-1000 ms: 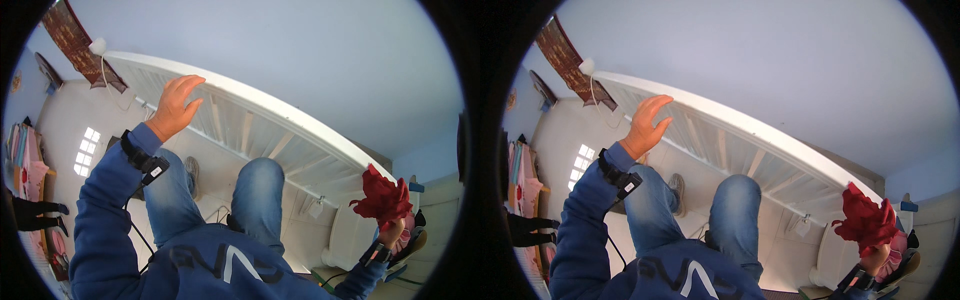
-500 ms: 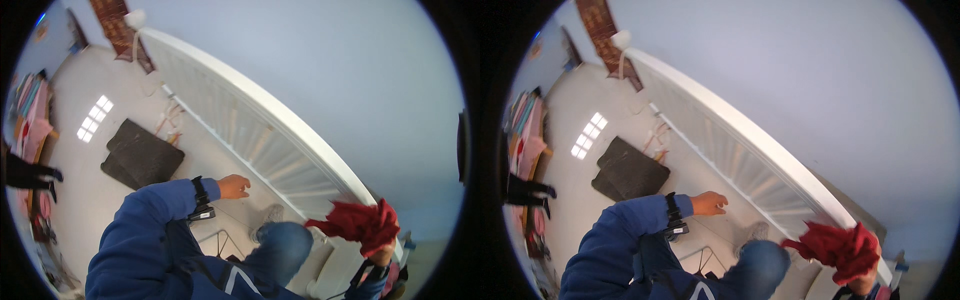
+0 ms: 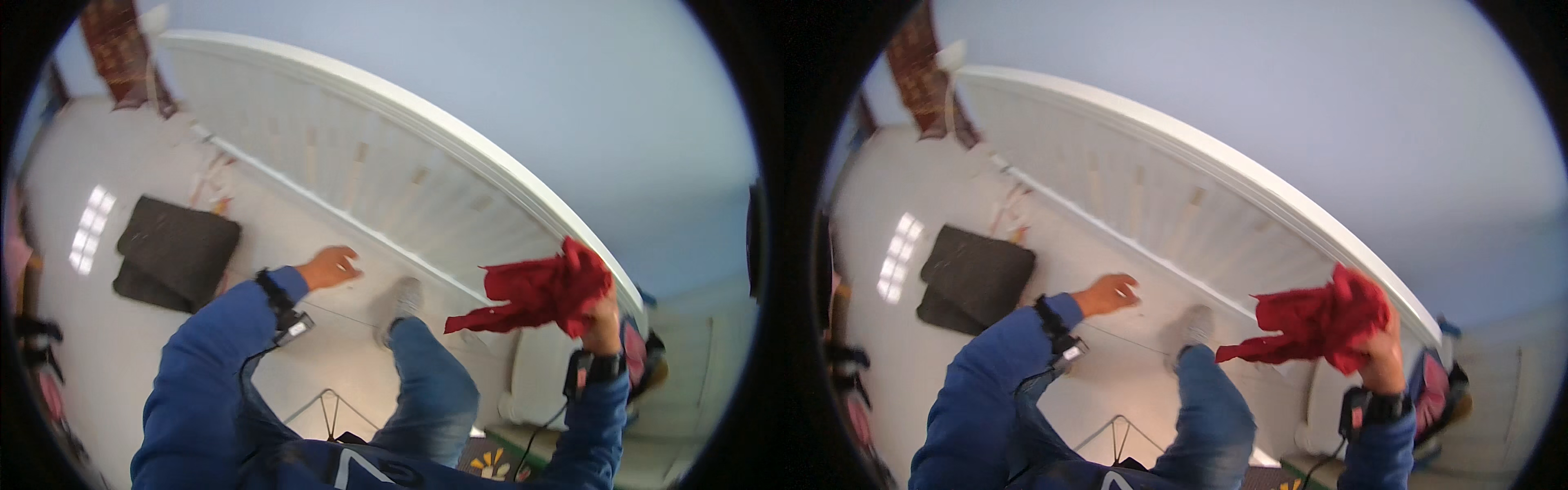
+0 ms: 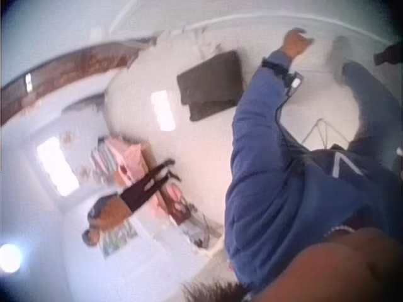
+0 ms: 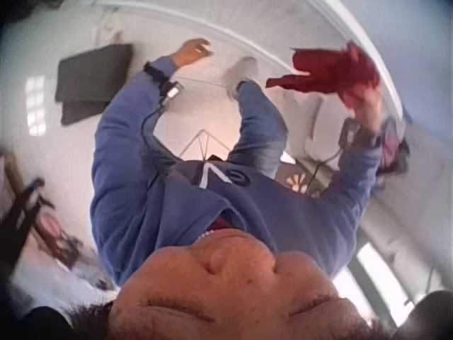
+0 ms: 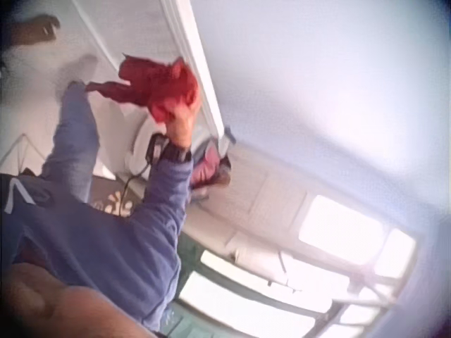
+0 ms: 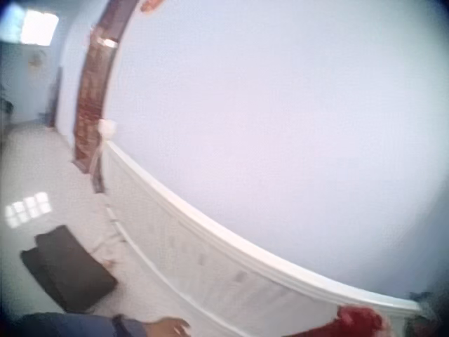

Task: The person wipes a white radiator with a red cloth, moving along its length and cleaning the top, sides, and between the fins. The person holds the radiator with one hand while wiping with the other, then lifts and repositions the radiator to access different areas.

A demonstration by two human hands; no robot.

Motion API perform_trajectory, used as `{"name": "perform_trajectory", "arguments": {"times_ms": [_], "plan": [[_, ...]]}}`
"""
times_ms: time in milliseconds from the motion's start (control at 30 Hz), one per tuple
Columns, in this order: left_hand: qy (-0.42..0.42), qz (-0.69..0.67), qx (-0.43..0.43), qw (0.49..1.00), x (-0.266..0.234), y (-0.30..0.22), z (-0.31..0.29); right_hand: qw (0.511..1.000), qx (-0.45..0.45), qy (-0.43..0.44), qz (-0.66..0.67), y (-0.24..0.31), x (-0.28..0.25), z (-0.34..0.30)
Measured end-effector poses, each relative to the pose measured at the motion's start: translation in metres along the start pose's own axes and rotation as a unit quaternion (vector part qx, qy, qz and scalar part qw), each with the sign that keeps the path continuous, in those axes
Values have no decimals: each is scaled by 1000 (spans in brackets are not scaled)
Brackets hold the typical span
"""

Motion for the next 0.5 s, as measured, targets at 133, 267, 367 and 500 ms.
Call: {"name": "perform_trajectory", "arguments": {"times_ms": [133,267,367,500], "plan": [[-109,-112,31,987,-17,-56,6,994,-23,-101,15,11,-71,-62],[-149,-239,61,958,-55,-134,-11,968,-19,-245,51,-7,-149,-105],[-209,-253,98,939,-85,-196,-32,946,-26,-322,-39,-8,-203,-121],[-223,-254,123,933,-95,-246,-27,774,-61,-286,-562,16,-246,-90]]}}
Point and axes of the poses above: each hand's wrist, its own z-axis towards the middle knuckle, its own x-axis out of the palm, y = z × x, the point moved 5 cm from there along z, towards the middle knuckle, and after that the axes turned 4 degrees about z, right-handed, at the moved point
